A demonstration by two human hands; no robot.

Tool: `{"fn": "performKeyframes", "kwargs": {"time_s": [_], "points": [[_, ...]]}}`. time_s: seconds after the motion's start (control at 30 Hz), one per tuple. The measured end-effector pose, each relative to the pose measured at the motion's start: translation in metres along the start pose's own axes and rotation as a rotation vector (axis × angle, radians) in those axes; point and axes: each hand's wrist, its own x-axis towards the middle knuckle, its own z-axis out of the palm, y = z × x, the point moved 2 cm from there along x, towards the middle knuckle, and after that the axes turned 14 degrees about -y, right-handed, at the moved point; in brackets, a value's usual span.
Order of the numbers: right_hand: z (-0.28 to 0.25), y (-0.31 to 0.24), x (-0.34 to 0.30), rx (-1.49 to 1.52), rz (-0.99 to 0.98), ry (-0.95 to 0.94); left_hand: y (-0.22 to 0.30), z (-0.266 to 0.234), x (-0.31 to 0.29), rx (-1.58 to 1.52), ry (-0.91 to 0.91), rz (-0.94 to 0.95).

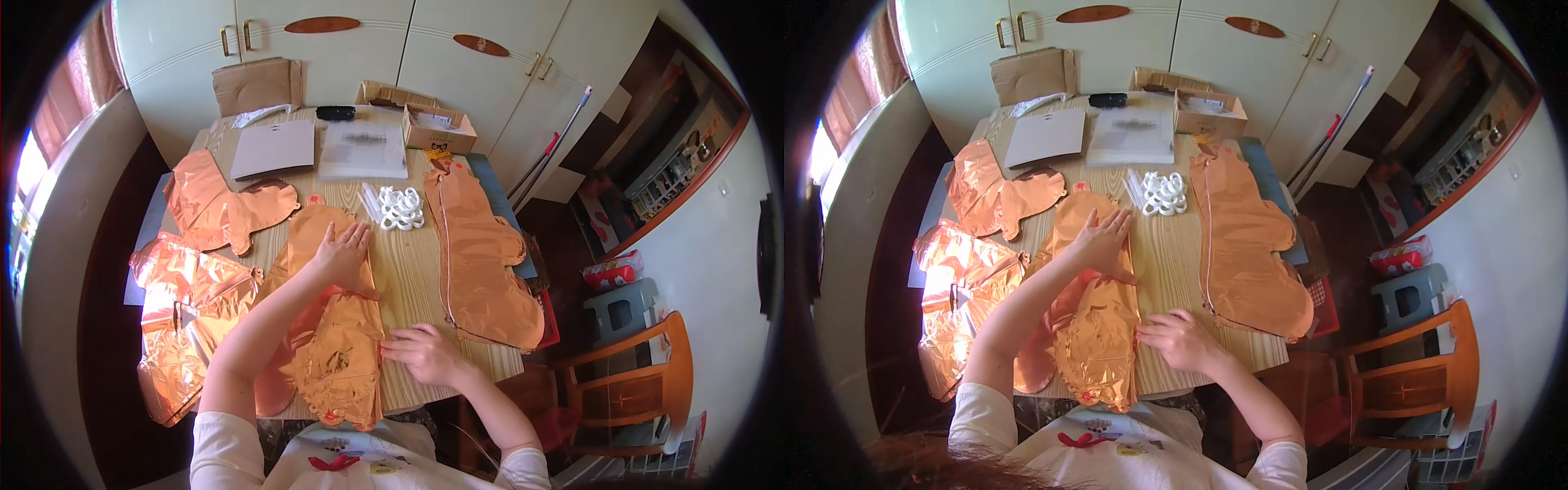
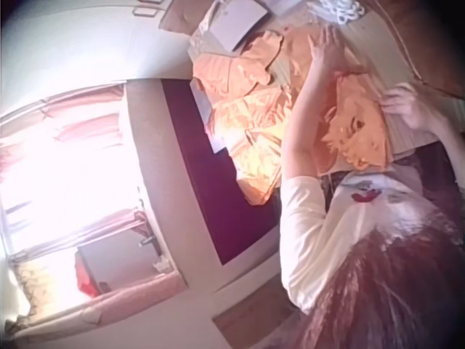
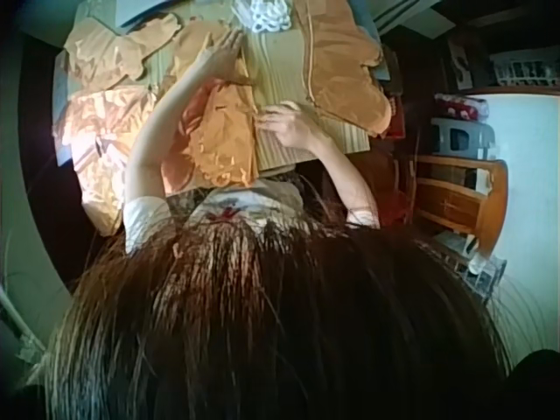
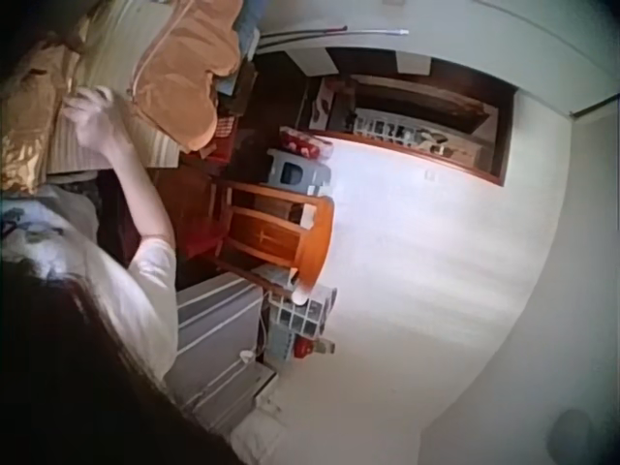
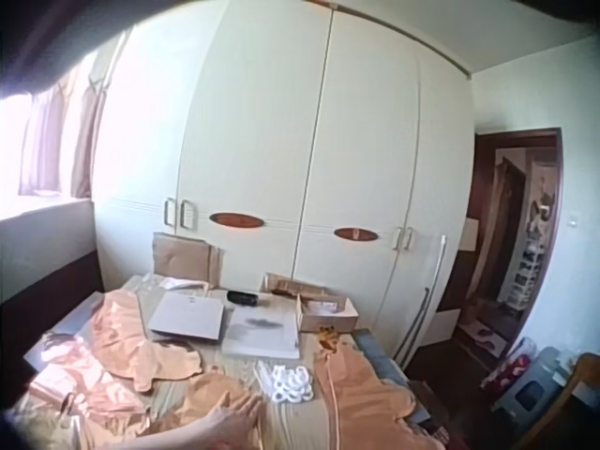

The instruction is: Folding foil balloons and placing them into plastic packaging bags with cardboard inserts.

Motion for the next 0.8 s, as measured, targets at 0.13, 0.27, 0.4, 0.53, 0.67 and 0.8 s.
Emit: {"fn": "performKeyframes", "kwargs": {"time_s": [0.13,0.27,0.4,0.53,0.67,0.8], "points": [[-0.008,0.025,0.021,-0.025,-0.022,0.005,-0.001,-0.002,0.001,0.009,-0.015,0.001],[-0.012,0.02,0.025,-0.136,-0.069,-0.061,-0.002,-0.001,0.0,-0.006,-0.003,0.003],[-0.013,0.012,0.016,-0.177,-0.101,-0.079,-0.001,-0.002,-0.004,-0.032,0.019,0.006],[-0.012,0.0,0.003,-0.18,-0.115,-0.098,-0.001,0.0,-0.002,-0.021,0.024,0.004],[-0.011,-0.004,-0.003,-0.141,-0.111,-0.106,-0.004,-0.006,-0.002,-0.039,0.031,-0.009],[-0.007,0.002,-0.001,-0.005,-0.097,-0.095,-0.017,0.0,-0.001,-0.121,0.156,0.05]]}}
